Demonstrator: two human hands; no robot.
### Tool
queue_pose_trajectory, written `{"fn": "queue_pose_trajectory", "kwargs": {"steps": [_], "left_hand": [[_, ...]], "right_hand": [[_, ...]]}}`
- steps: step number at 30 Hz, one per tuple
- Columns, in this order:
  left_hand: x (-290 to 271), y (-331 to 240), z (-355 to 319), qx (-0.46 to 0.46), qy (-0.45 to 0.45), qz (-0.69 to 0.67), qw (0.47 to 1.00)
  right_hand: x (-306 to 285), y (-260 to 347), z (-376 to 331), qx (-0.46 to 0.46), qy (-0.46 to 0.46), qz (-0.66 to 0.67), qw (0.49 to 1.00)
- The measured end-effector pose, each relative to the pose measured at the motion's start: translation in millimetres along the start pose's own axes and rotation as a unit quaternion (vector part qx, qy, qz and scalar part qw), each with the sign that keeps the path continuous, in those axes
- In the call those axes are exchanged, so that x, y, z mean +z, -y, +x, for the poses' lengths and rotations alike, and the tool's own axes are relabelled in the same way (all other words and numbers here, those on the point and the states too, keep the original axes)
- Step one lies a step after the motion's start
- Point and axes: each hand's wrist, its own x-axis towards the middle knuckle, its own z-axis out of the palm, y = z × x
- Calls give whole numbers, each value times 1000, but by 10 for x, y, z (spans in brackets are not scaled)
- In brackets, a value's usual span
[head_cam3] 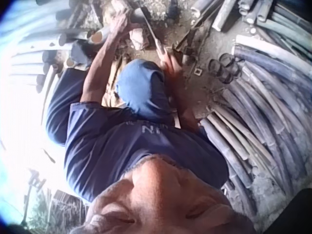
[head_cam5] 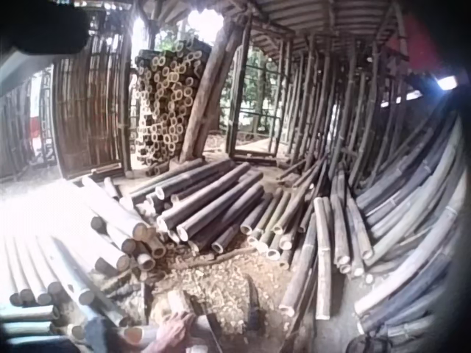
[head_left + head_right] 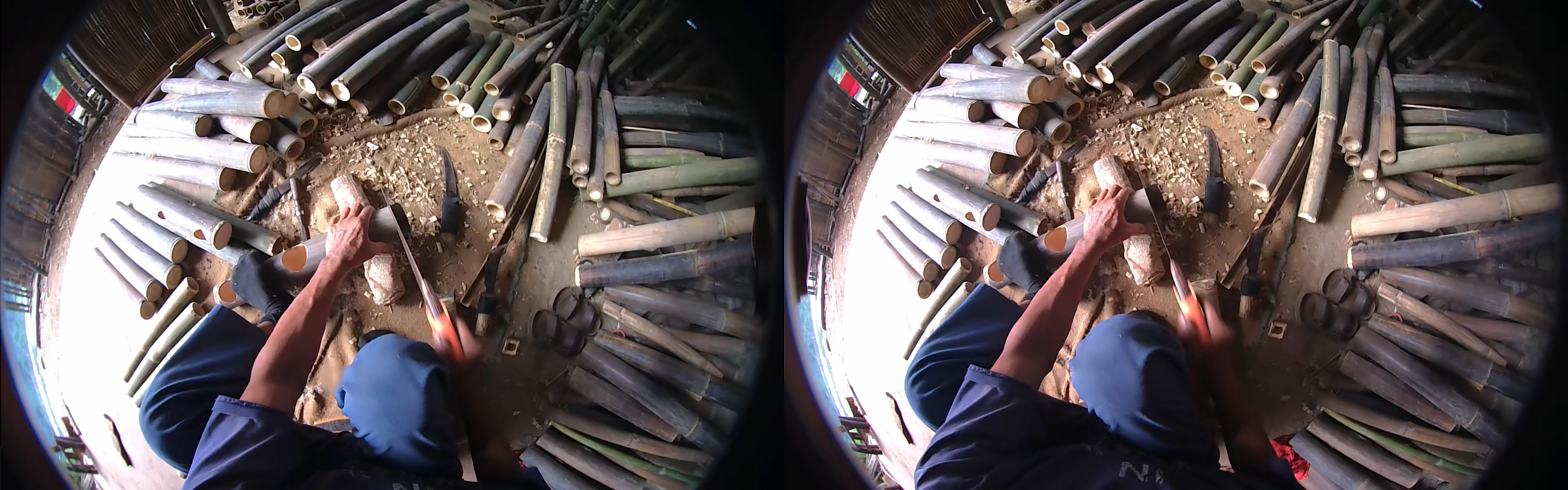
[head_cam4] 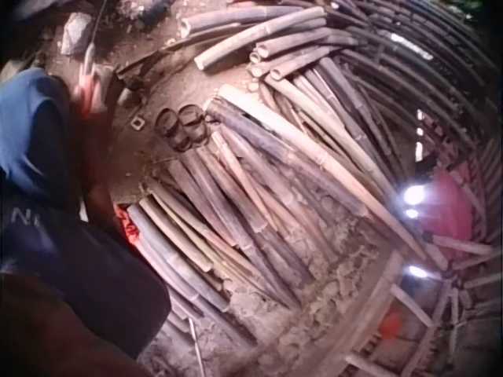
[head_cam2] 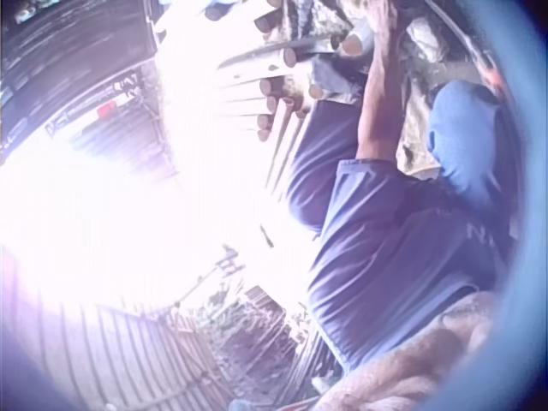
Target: The person uses a saw to cut bamboo segments, handles various bamboo poles, and uses a knife to whittle and refine the edges of pre-cut bamboo pieces on a work surface.
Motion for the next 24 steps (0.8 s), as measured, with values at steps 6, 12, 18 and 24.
{"fn": "queue_pose_trajectory", "kwargs": {"steps": [6, 12, 18, 24], "left_hand": [[55, -152, 68, 12, -8, 16, 1000], [65, -24, -1, 20, -41, 12, 999], [60, -50, 15, 6, -19, 24, 1000], [50, -125, 26, -2, -12, 17, 1000]], "right_hand": [[222, -1263, -522, 79, -69, 6, 994], [209, 299, 552, -145, -98, 17, 984], [80, -775, -579, 65, -47, 102, 992], [207, 115, 479, -124, -119, 6, 985]]}}
